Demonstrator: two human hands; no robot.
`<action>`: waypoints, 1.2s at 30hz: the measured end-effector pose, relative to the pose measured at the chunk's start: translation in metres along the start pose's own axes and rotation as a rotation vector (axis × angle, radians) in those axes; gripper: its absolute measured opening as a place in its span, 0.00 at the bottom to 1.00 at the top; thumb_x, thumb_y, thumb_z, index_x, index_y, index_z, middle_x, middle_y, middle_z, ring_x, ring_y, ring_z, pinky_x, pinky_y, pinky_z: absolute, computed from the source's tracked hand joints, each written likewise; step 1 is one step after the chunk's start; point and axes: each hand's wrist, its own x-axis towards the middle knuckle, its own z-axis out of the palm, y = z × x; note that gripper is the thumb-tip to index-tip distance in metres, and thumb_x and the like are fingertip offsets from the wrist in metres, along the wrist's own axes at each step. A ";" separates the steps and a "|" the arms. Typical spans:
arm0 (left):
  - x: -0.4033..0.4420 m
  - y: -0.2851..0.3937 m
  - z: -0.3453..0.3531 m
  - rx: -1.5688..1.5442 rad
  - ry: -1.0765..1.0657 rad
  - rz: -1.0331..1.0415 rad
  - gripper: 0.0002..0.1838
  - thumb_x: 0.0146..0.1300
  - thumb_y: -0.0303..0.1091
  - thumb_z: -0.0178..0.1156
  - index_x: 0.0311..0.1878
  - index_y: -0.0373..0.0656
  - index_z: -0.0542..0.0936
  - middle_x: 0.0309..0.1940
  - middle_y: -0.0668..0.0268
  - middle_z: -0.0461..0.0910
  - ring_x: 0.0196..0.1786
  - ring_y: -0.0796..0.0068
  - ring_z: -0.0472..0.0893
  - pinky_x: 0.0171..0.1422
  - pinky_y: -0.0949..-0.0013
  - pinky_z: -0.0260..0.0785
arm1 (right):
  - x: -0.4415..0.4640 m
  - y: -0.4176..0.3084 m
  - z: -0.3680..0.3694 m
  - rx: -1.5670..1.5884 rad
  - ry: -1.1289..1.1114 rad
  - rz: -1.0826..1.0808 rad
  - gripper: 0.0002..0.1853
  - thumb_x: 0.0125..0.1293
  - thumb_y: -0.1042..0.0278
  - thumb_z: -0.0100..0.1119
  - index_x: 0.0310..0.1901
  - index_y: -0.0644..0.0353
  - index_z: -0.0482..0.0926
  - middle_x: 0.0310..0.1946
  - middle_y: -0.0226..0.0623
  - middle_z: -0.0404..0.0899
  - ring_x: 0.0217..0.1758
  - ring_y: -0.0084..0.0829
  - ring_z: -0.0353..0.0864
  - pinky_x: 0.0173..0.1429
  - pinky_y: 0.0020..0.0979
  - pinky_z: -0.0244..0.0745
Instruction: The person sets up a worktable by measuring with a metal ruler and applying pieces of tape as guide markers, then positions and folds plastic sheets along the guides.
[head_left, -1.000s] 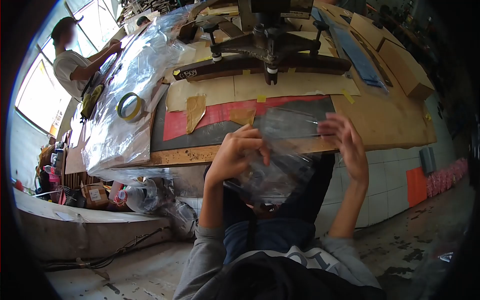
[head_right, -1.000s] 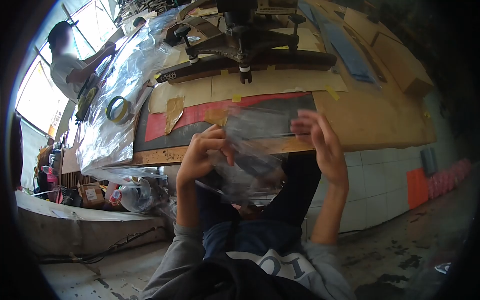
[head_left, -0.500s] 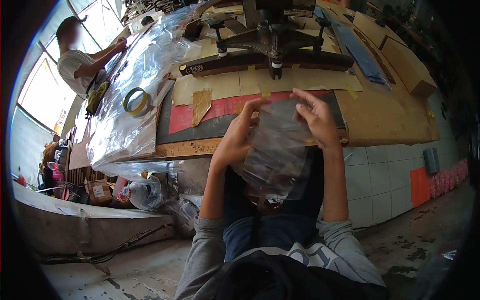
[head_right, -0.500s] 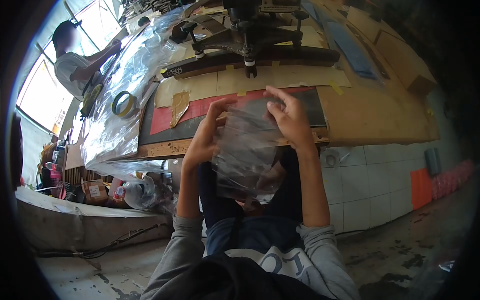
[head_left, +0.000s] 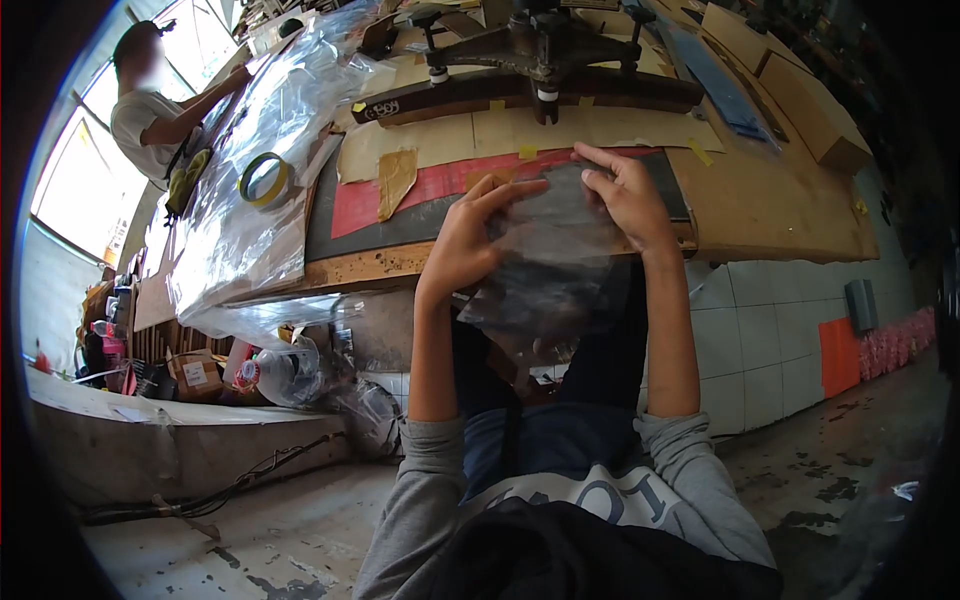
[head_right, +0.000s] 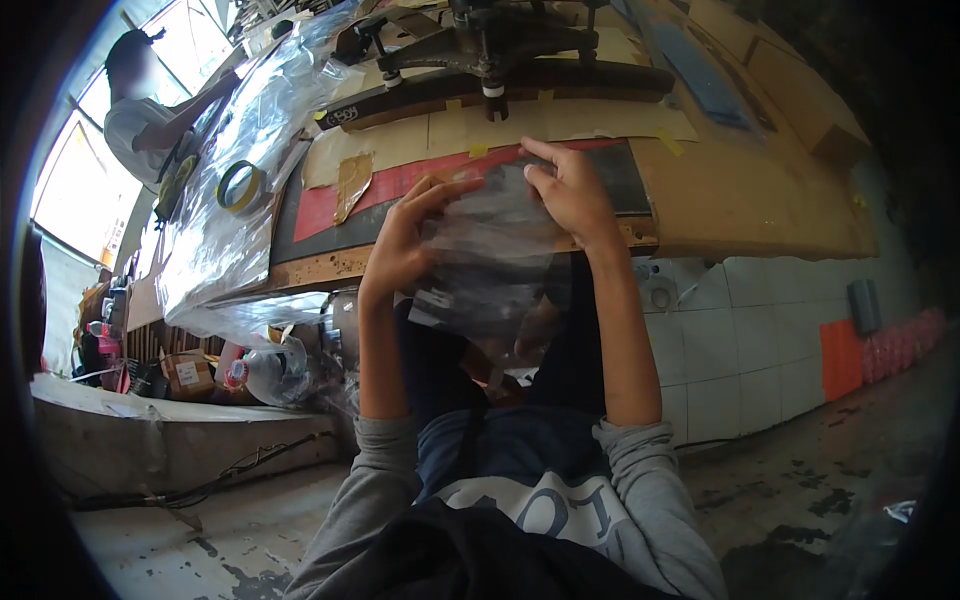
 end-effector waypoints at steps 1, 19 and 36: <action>0.000 0.000 0.000 -0.005 0.003 -0.004 0.28 0.45 0.22 0.61 0.55 0.43 0.80 0.39 0.60 0.74 0.40 0.64 0.75 0.49 0.69 0.68 | -0.001 -0.003 0.002 0.002 0.014 -0.003 0.23 0.65 0.76 0.51 0.62 0.67 0.70 0.26 0.24 0.74 0.25 0.13 0.67 0.28 0.18 0.63; 0.005 -0.008 0.003 0.009 0.049 0.013 0.30 0.43 0.19 0.57 0.56 0.43 0.79 0.43 0.62 0.77 0.46 0.69 0.74 0.53 0.71 0.65 | 0.026 0.010 0.008 -0.132 0.109 -0.139 0.20 0.62 0.75 0.52 0.57 0.69 0.75 0.30 0.31 0.79 0.27 0.20 0.73 0.34 0.24 0.70; 0.005 -0.009 0.009 0.082 0.135 -0.036 0.30 0.42 0.15 0.57 0.54 0.43 0.80 0.46 0.60 0.79 0.45 0.69 0.79 0.54 0.69 0.69 | 0.054 0.021 0.006 -0.084 0.099 -0.110 0.21 0.58 0.77 0.51 0.54 0.74 0.75 0.44 0.48 0.82 0.39 0.30 0.80 0.45 0.28 0.73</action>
